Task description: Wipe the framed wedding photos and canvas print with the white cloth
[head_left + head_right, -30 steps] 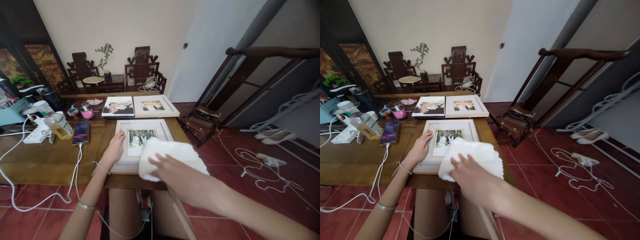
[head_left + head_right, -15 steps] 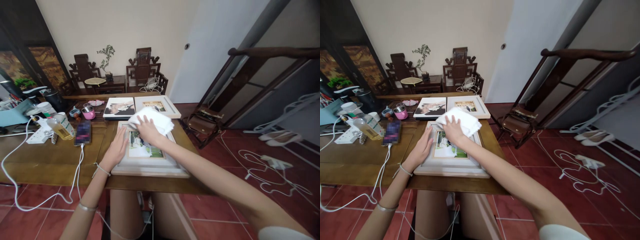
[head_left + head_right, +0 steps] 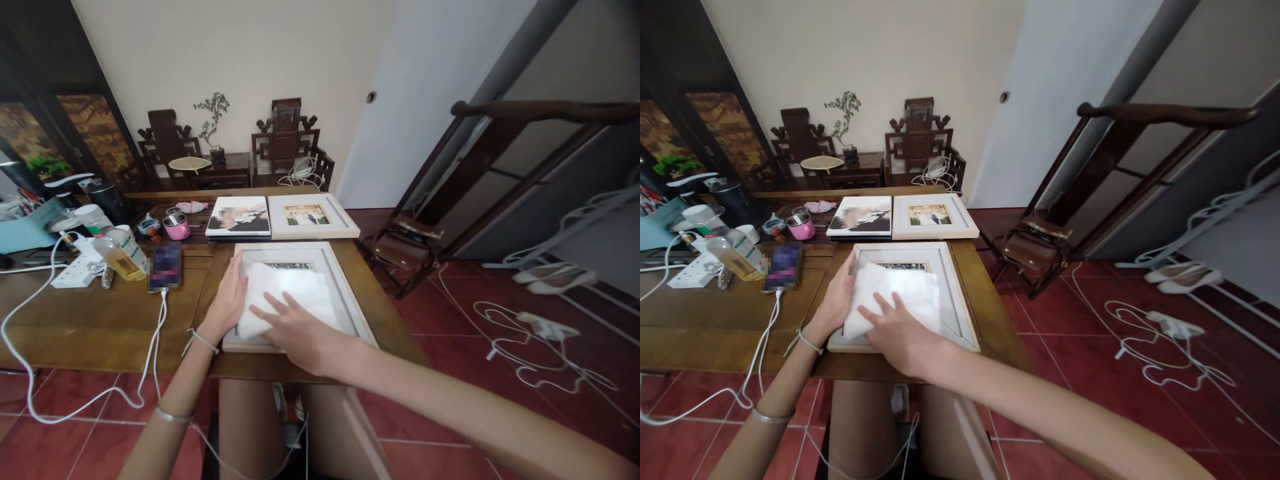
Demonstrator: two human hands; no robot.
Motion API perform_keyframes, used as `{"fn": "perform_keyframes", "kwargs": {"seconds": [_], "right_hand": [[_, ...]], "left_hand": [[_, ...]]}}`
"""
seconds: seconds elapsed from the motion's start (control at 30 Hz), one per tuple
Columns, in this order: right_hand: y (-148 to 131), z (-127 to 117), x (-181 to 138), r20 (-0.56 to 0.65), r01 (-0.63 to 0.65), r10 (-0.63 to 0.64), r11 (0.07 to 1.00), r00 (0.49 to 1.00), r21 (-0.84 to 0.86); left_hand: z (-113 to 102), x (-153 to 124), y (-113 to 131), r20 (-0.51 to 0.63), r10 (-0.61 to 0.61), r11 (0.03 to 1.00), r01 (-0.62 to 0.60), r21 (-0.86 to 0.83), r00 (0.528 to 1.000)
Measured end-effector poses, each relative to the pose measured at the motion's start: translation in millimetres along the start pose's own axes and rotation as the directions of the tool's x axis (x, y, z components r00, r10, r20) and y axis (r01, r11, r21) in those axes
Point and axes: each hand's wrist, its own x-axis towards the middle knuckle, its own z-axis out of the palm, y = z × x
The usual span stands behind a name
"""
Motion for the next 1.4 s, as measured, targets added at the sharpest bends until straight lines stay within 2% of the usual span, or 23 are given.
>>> {"fn": "perform_keyframes", "kwargs": {"seconds": [0.17, 0.27, 0.33, 0.43, 0.5, 0.57, 0.67, 0.73, 0.83, 0.9, 1.0, 1.1, 1.23, 1.4], "right_hand": [[-4, -8, -44, -0.016, -0.018, 0.022, 0.980, 1.000, 0.199], [11, -5, -45, -0.016, -0.115, 0.119, 0.979, 0.993, 0.167], [29, 1, -35, -0.033, -0.224, 0.227, 0.972, 0.973, 0.075], [65, 8, -7, -0.138, -0.389, 0.379, 0.920, 0.915, -0.056], [86, 8, 15, -0.203, -0.413, 0.390, 0.907, 0.898, -0.085], [96, 5, 35, -0.201, -0.364, 0.340, 0.926, 0.919, -0.100], [86, 1, 49, -0.138, -0.258, 0.242, 0.960, 0.960, -0.106], [67, -2, 41, -0.087, -0.199, 0.192, 0.978, 0.977, -0.070], [34, -10, 3, 0.016, -0.084, 0.084, 0.996, 0.996, 0.035], [16, -15, -30, 0.071, -0.056, 0.049, 0.994, 0.996, 0.091], [4, -17, -71, 0.154, -0.166, 0.147, 0.979, 0.977, 0.121], [6, -10, -92, 0.167, -0.283, 0.255, 0.945, 0.952, 0.167], [11, 1, -95, 0.119, -0.291, 0.270, 0.928, 0.956, 0.234], [11, 6, -79, 0.066, -0.322, 0.315, 0.928, 0.947, 0.189]], "left_hand": [[5, 1, -6, 0.074, 0.062, 0.991, -0.070, 0.110, 0.995], [7, 1, -9, 0.093, 0.100, 0.988, -0.110, 0.108, 0.991], [7, 1, -9, 0.114, 0.101, 0.988, -0.114, 0.105, 0.988], [5, 0, -9, 0.132, 0.101, 0.988, -0.115, 0.101, 0.986], [4, 1, -9, 0.124, 0.113, 0.988, -0.125, 0.093, 0.986], [3, 1, -8, 0.104, 0.119, 0.988, -0.128, 0.088, 0.988], [2, 1, -8, 0.071, 0.108, 0.989, -0.114, 0.089, 0.992], [2, 2, -8, 0.064, 0.103, 0.990, -0.109, 0.092, 0.993], [3, 2, -8, 0.071, 0.109, 0.987, -0.116, 0.112, 0.992], [3, 2, -8, 0.077, 0.107, 0.983, -0.117, 0.140, 0.991], [2, 3, -8, 0.079, 0.090, 0.980, -0.102, 0.171, 0.993], [1, 4, -9, 0.078, 0.083, 0.981, -0.095, 0.171, 0.994], [4, 5, -10, 0.070, 0.093, 0.980, -0.104, 0.171, 0.993], [7, 5, -6, 0.099, 0.115, 0.964, -0.135, 0.230, 0.988]]}}
